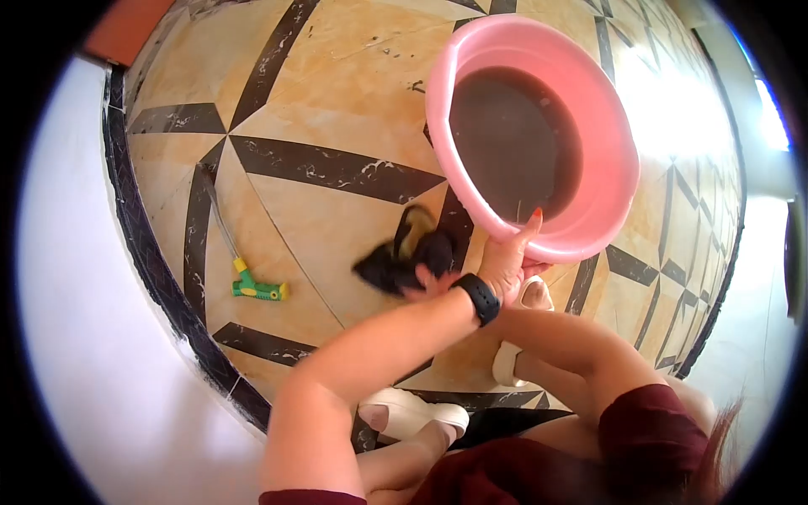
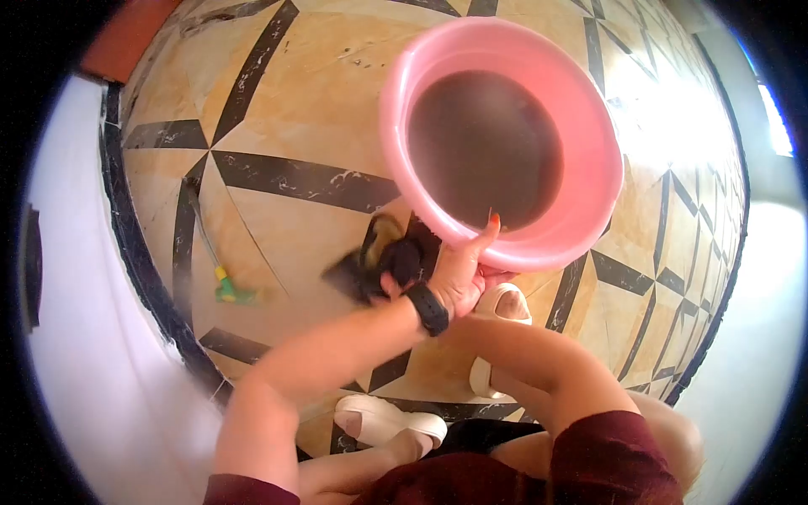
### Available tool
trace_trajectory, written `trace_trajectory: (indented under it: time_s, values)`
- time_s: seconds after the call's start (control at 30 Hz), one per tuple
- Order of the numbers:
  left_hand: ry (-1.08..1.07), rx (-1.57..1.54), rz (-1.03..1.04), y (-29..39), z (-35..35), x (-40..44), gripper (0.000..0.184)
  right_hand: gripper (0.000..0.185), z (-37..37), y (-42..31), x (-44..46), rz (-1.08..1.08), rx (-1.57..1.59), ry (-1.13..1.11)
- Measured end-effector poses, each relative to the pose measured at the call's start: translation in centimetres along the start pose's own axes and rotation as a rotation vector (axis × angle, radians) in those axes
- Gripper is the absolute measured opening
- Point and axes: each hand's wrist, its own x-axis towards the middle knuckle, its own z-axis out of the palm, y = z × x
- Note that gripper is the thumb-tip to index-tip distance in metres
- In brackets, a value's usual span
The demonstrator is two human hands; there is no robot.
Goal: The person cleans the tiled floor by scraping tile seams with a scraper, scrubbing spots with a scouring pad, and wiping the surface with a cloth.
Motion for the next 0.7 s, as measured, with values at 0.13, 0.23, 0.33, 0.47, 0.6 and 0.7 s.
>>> trace_trajectory:
  time_s: [0.13,0.23,0.33,0.47,0.6,0.7]
  values:
    - [0.149,0.013,0.122,-1.0,-0.3,2.5,0.018,0.046,-5.2,2.0,1.2,-1.213,-1.337,-0.292]
    - [0.172,-0.003,0.167,1.7,1.0,4.4,0.011,0.044,-9.4,1.9,3.3,-1.601,-1.642,-0.453]
    - [0.126,0.032,0.213,4.8,1.3,6.3,0.012,0.045,-12.1,0.3,6.6,-1.828,-1.719,-0.441]
    - [0.159,0.120,0.242,10.0,2.2,8.7,0.014,0.045,-14.2,-3.7,10.7,-2.094,-1.526,-0.216]
    - [0.136,0.305,0.298,14.0,4.6,10.1,0.015,0.045,-13.0,-8.9,11.4,-2.021,-1.418,-0.002]
    - [0.117,0.312,0.337,16.6,6.0,13.2,0.013,0.046,-10.4,-12.7,11.5,-1.850,-1.386,0.061]
